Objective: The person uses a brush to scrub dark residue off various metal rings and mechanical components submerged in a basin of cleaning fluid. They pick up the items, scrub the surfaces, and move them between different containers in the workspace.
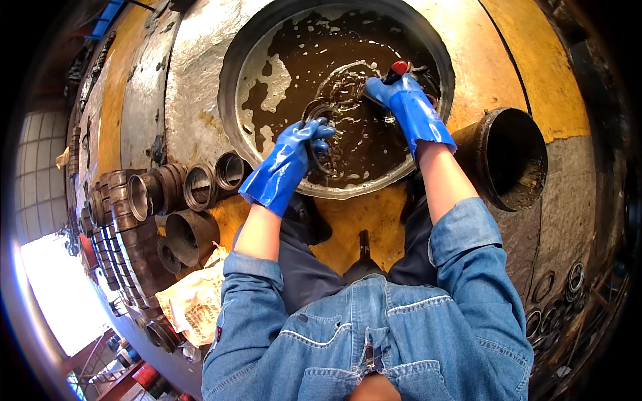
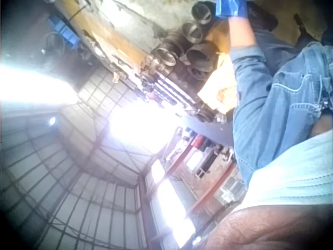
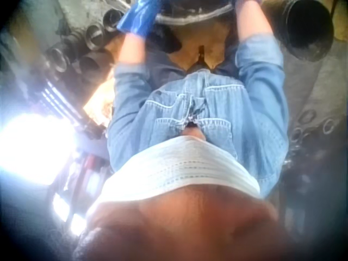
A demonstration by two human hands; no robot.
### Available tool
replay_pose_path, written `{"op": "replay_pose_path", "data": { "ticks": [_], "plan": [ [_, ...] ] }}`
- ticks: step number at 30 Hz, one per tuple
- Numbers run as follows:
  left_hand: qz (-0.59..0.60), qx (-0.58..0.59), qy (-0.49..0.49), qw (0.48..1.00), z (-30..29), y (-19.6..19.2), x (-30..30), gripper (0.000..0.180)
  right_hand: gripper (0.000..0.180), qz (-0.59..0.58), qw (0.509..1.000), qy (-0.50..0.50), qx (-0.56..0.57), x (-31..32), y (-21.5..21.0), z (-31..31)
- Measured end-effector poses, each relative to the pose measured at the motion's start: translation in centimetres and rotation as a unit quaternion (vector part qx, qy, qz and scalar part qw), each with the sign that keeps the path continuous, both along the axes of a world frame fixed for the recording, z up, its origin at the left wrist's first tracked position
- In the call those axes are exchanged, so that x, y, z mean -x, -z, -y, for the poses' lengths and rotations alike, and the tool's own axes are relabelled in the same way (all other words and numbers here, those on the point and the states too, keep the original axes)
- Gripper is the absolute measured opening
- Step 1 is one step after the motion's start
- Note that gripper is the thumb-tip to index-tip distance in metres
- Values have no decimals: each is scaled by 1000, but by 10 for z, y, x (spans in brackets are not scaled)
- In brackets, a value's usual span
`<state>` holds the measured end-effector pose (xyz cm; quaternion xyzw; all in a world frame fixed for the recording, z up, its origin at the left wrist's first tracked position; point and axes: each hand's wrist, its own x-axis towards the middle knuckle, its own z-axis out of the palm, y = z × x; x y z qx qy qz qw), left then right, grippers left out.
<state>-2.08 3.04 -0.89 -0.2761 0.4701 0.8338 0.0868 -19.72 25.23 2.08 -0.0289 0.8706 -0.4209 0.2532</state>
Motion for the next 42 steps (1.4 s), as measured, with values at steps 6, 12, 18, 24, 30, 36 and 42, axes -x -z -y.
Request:
{"op": "replay_pose_path", "data": {
  "ticks": [6, 12, 18, 24, 30, 36, 42],
  "plan": [
    [-63, 190, 20, 979, -2, -7, -13, 31, 33, 84, 956, -196, 202, -26, -10, 62],
    [-37, 143, 12, 989, 17, 7, -21, 37, 37, 82, 975, -155, 140, -38, -14, 76],
    [-21, 141, 38, 989, 8, -13, -18, 40, 34, -11, 988, -144, 59, -15, -8, 51],
    [-72, 178, 43, 980, 3, -19, -21, 41, 21, -172, 904, -364, 142, -48, -20, 82],
    [-15, 115, 36, 993, 8, -11, -18, 40, 27, -90, 968, -226, 64, -3, 24, 59],
    [-14, 169, 19, 985, 5, -14, -19, 38, 24, -117, 900, -391, 152, -47, -33, 79],
    [-38, 126, 36, 991, 4, -18, -19, 39, 33, -41, 979, -200, 11, -20, -2, 57]
  ]
}}
